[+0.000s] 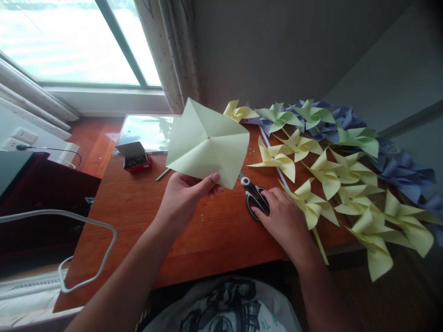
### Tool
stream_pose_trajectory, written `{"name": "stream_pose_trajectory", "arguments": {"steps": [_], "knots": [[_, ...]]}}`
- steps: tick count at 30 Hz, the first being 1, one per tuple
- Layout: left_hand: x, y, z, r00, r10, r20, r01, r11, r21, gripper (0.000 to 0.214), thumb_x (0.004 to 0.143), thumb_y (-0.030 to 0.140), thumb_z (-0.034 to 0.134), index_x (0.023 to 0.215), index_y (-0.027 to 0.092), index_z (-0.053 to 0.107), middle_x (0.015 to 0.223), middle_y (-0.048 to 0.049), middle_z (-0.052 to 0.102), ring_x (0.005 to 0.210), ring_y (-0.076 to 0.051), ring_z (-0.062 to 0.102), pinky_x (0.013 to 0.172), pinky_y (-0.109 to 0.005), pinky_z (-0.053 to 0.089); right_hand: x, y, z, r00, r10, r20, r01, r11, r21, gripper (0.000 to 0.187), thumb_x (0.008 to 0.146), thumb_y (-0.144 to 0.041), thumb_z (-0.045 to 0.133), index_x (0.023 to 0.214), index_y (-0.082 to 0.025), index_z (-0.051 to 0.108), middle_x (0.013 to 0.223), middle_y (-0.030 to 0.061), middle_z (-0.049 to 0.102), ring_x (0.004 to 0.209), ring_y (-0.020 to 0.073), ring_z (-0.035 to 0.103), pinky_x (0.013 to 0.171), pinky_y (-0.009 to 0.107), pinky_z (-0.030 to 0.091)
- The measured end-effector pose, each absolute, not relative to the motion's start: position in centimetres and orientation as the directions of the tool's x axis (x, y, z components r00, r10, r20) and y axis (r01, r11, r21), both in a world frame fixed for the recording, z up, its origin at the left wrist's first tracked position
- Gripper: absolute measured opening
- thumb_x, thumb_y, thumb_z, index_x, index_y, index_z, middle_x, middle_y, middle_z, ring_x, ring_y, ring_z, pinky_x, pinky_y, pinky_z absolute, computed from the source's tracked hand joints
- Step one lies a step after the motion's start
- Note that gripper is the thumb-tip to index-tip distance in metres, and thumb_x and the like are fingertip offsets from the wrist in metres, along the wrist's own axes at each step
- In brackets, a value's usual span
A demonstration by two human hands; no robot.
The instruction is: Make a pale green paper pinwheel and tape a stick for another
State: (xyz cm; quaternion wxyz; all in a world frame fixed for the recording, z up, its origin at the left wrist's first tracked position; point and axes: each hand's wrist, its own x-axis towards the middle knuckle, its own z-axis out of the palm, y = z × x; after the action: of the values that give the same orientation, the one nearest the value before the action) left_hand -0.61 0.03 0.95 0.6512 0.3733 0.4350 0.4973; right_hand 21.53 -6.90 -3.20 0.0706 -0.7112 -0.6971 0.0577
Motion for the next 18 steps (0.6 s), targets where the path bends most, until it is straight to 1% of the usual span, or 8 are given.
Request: {"name": "stream_pose_trajectory", "arguments": {"steps": [4,6,8,10,12,14,15,18], "knots": [[-0.8,0.7,0.0,0.136,0.962,-0.236,-0.342,0.270,0.900,0.020,0.070,0.023,0.088,0.080,0.012,0.076,0.066,-0.0043,0.074,0.060,-0.012,0.066,0.057,-0.019,0.050,21.2,-6.6,-2.7,0.057,0.998,-0.011,0.977,-0.058,-0.205,0.019,0.088,-0.032,0.066,0.101,-0.019,0.069,0.094,0.0103,0.070,0.088,0.0309,0.066,0.071,0.040,0.047],[-1.1,0.9,-0.3,0.148,0.951,-0.271,-0.360,0.307,0.881,0.019,0.072,0.025,0.087,0.080,0.011,0.075,0.064,-0.0045,0.073,0.058,-0.011,0.064,0.055,-0.018,0.047,21.2,-6.7,-2.6,0.064,0.998,-0.006,0.948,-0.062,-0.312,0.018,0.088,-0.031,0.065,0.099,-0.017,0.070,0.095,0.0113,0.071,0.088,0.0309,0.068,0.076,0.042,0.050],[-1.3,0.9,-0.3,0.151,0.948,-0.282,-0.370,0.318,0.873,0.020,0.074,0.026,0.085,0.080,0.010,0.074,0.064,-0.0050,0.072,0.057,-0.010,0.063,0.053,-0.018,0.045,21.4,-7.1,-2.7,0.079,0.997,-0.023,0.864,-0.080,-0.496,0.019,0.088,-0.032,0.066,0.100,-0.018,0.070,0.098,0.0117,0.073,0.088,0.0304,0.069,0.081,0.044,0.052],[-1.5,0.8,-0.2,0.134,0.952,-0.275,-0.380,0.306,0.873,0.021,0.074,0.027,0.085,0.080,0.010,0.074,0.064,-0.0052,0.072,0.056,-0.010,0.062,0.052,-0.018,0.045,21.7,-7.6,-2.8,0.109,0.988,-0.107,0.664,-0.152,-0.732,0.022,0.087,-0.036,0.068,0.102,-0.020,0.070,0.102,0.0114,0.074,0.089,0.0288,0.071,0.083,0.044,0.055],[-1.6,0.7,0.1,0.102,0.960,-0.259,-0.398,0.278,0.874,0.021,0.074,0.028,0.085,0.080,0.011,0.073,0.063,-0.0047,0.072,0.055,-0.011,0.063,0.052,-0.018,0.045,21.9,-8.0,-2.8,0.112,0.965,-0.238,0.320,-0.261,-0.911,0.030,0.084,-0.040,0.074,0.107,-0.021,0.068,0.106,0.0106,0.075,0.091,0.0267,0.073,0.085,0.042,0.058],[-1.6,0.5,0.3,0.075,0.968,-0.239,-0.407,0.248,0.879,0.020,0.075,0.027,0.084,0.079,0.012,0.072,0.062,-0.0042,0.071,0.055,-0.011,0.063,0.052,-0.019,0.045,21.7,-8.2,-2.7,0.104,0.952,-0.287,0.049,-0.293,-0.955,0.037,0.078,-0.041,0.081,0.108,-0.023,0.068,0.103,0.0084,0.076,0.092,0.0241,0.073,0.085,0.039,0.059],[-1.6,0.4,0.4,0.067,0.972,-0.225,-0.408,0.232,0.883,0.019,0.076,0.027,0.083,0.078,0.012,0.072,0.062,-0.0040,0.071,0.055,-0.011,0.063,0.052,-0.019,0.046,21.5,-8.3,-2.6,0.109,0.955,-0.275,-0.035,-0.272,-0.962,0.037,0.075,-0.041,0.085,0.104,-0.023,0.069,0.100,0.0069,0.075,0.089,0.0225,0.072,0.083,0.036,0.058],[-1.6,0.1,0.6,0.047,0.985,-0.166,-0.422,0.170,0.891,0.017,0.077,0.027,0.082,0.077,0.013,0.072,0.061,-0.0031,0.071,0.055,-0.012,0.064,0.052,-0.020,0.047,20.5,-8.5,-2.3,0.072,0.967,-0.243,-0.165,-0.228,-0.959,0.037,0.074,-0.052,0.084,0.092,-0.022,0.070,0.085,0.0040,0.070,0.074,0.0180,0.065,0.067,0.030,0.054]]}}
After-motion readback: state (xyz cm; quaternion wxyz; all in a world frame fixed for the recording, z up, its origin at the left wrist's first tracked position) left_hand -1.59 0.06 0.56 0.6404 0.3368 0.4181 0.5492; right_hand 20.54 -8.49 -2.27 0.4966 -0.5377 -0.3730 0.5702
